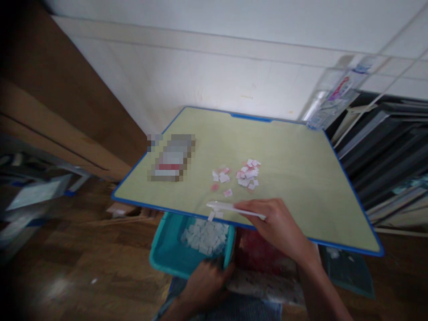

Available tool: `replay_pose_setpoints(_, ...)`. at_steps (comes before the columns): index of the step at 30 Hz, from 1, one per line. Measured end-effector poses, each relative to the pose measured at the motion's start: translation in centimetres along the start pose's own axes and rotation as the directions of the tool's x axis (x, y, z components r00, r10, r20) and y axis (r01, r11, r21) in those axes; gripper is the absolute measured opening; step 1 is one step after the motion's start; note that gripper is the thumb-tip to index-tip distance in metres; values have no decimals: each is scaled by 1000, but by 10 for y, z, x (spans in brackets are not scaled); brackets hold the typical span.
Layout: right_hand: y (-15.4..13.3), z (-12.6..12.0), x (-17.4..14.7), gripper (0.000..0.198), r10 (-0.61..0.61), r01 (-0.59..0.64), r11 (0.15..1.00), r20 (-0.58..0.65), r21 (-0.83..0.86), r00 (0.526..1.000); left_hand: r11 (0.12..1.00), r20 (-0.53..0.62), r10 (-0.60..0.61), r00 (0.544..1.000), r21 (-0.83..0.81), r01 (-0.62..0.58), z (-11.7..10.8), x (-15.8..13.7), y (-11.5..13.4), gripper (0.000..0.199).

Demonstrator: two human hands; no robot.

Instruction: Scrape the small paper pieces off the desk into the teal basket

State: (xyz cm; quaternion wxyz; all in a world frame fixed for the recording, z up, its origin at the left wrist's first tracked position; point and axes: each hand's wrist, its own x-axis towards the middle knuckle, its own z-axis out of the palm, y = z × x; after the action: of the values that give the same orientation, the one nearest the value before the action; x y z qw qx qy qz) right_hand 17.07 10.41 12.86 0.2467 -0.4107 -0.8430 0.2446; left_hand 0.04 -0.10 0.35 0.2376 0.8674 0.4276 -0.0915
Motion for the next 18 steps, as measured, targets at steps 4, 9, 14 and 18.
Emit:
replay_pose_setpoints(4, -2, -3, 4, 21, 33, -34, 999, -82, -6, 996, 1000, -35, 11, 999, 9, -10, 2, 0, 0, 27)
replay_pose_setpoints(9, -4, -2, 4, 21, 28, -27, 997, -14, 72, 1000, 1000, -28, 18, 999, -2, -18, -1, 0, 0, 26)
replay_pose_setpoints(14, -2, 4, 12, 21, 33, -31, 996, -20, 78, 999, 1000, -4, 28, 1000, 0, -28, -1, 0, -1, 27)
replay_pose_setpoints(18, -2, 1, 11, 22, 45, -40, 998, -99, 50, 994, 1000, -23, 13, 1000, 1, -13, 2, 1, -1, 29)
